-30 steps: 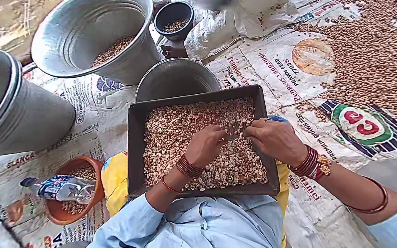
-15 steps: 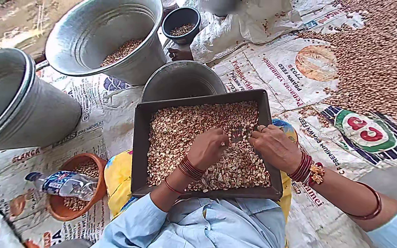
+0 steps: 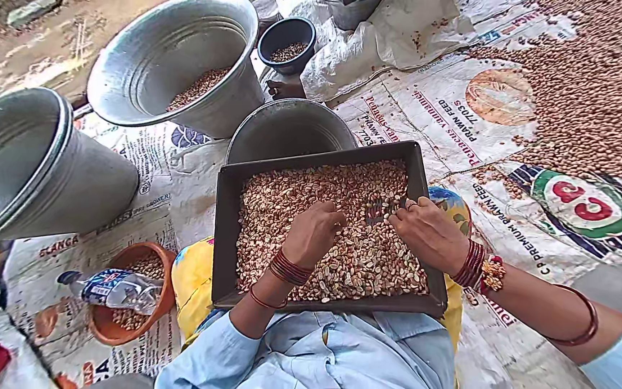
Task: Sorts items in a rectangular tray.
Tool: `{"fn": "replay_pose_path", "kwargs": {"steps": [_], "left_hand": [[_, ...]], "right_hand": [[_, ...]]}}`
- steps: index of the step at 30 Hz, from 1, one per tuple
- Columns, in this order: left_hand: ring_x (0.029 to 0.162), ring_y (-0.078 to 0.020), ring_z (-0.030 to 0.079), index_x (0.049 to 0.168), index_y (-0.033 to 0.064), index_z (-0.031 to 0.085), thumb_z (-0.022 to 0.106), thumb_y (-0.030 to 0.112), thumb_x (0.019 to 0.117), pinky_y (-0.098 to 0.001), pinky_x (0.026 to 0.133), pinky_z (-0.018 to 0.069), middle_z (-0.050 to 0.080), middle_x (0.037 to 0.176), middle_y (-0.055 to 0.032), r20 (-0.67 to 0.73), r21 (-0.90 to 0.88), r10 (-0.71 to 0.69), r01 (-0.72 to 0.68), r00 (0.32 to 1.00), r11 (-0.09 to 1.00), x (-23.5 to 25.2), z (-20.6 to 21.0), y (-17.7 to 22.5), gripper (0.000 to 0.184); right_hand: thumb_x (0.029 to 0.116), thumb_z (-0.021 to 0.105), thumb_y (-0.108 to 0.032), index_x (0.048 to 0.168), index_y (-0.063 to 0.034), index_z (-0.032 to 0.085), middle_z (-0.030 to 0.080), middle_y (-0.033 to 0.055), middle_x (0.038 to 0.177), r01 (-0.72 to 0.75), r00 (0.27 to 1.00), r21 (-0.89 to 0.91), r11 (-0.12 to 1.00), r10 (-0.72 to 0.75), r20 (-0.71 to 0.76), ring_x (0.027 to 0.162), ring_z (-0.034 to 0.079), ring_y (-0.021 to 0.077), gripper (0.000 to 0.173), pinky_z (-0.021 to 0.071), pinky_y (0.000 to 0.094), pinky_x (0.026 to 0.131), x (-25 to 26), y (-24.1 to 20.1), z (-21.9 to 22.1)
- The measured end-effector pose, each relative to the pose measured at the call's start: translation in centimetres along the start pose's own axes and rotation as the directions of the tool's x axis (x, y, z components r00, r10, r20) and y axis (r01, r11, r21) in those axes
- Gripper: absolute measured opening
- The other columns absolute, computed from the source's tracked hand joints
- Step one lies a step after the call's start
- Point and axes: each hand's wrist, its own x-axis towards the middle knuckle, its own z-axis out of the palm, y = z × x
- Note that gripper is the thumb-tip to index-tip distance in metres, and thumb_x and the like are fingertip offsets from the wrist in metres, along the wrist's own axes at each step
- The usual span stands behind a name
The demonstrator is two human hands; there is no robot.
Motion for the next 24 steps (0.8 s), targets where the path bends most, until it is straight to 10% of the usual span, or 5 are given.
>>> {"fn": "replay_pose_path", "kwargs": {"steps": [7, 11, 15, 19, 24], "left_hand": [[0.081, -0.0204, 0.067, 0.102, 0.0039, 0.074, 0.063, 0.018, 0.0928, -0.0378, 0.074, 0.0553, 0.071, 0.091, -0.0105, -0.071, -0.310, 0.020, -0.041, 0.997, 0.950, -0.3, 1.3, -0.7, 0.020], [0.078, -0.0046, 0.060, 0.121, -0.0047, 0.060, 0.061, 0.008, 0.0899, -0.0229, 0.071, 0.0519, 0.065, 0.096, -0.0056, 0.222, -0.748, 0.115, 0.093, 0.968, 0.657, -0.3, 1.3, 1.5, 0.034], [0.065, 0.0046, 0.056, 0.101, 0.0007, 0.067, 0.063, 0.001, 0.0941, -0.0156, 0.061, 0.0474, 0.065, 0.080, 0.0064, 0.384, -0.819, 0.250, 0.203, 0.889, 0.537, 0.6, 1.4, 2.8, 0.008], [0.082, -0.0041, 0.064, 0.103, -0.0002, 0.072, 0.062, 0.005, 0.0974, -0.0234, 0.076, 0.0540, 0.071, 0.097, -0.0041, -0.002, -0.559, -0.047, 0.038, 0.999, 0.828, 1.3, -3.4, 0.0, 0.013], [0.131, -0.0460, 0.051, 0.109, 0.0072, 0.075, 0.074, 0.007, 0.0877, -0.0607, 0.104, 0.0445, 0.058, 0.136, -0.0245, -0.559, 0.045, -0.061, 0.104, 0.827, 0.994, 2.0, -5.4, -3.0, 0.021]], "right_hand": [[0.0921, 0.065, -0.014, 0.096, -0.0004, 0.070, 0.068, 0.0178, 0.080, 0.065, 0.968, 0.160, 0.985, -0.024, -0.248, 0.073, 0.069, 0.0377, 0.015, 0.0519, 0.0503, 0.065, -0.1, 0.3, -0.3], [0.0972, 0.057, -0.027, 0.099, -0.0095, 0.071, 0.067, 0.0084, 0.077, 0.233, 0.839, 0.252, 0.939, -0.063, -0.541, 0.063, 0.066, 0.0268, 0.022, 0.0491, 0.0397, 0.052, 0.0, -1.1, -0.7], [0.1027, 0.052, -0.028, 0.104, -0.0119, 0.070, 0.069, 0.0068, 0.082, 0.286, 0.794, 0.240, 0.928, -0.090, -0.601, 0.065, 0.067, 0.0241, 0.024, 0.0487, 0.0371, 0.052, -0.2, -0.8, -1.2], [0.1001, 0.052, -0.024, 0.099, -0.0115, 0.071, 0.070, 0.0083, 0.083, 0.202, 0.819, 0.246, 0.948, -0.025, -0.573, 0.069, 0.069, 0.0265, 0.023, 0.0511, 0.0405, 0.052, -0.1, 1.2, -1.5], [0.0976, 0.055, -0.022, 0.099, -0.0121, 0.074, 0.071, 0.0076, 0.087, 0.143, 0.847, 0.249, 0.958, 0.012, -0.531, 0.072, 0.071, 0.0261, 0.021, 0.0536, 0.0413, 0.054, 0.1, 2.7, -1.2]]}}
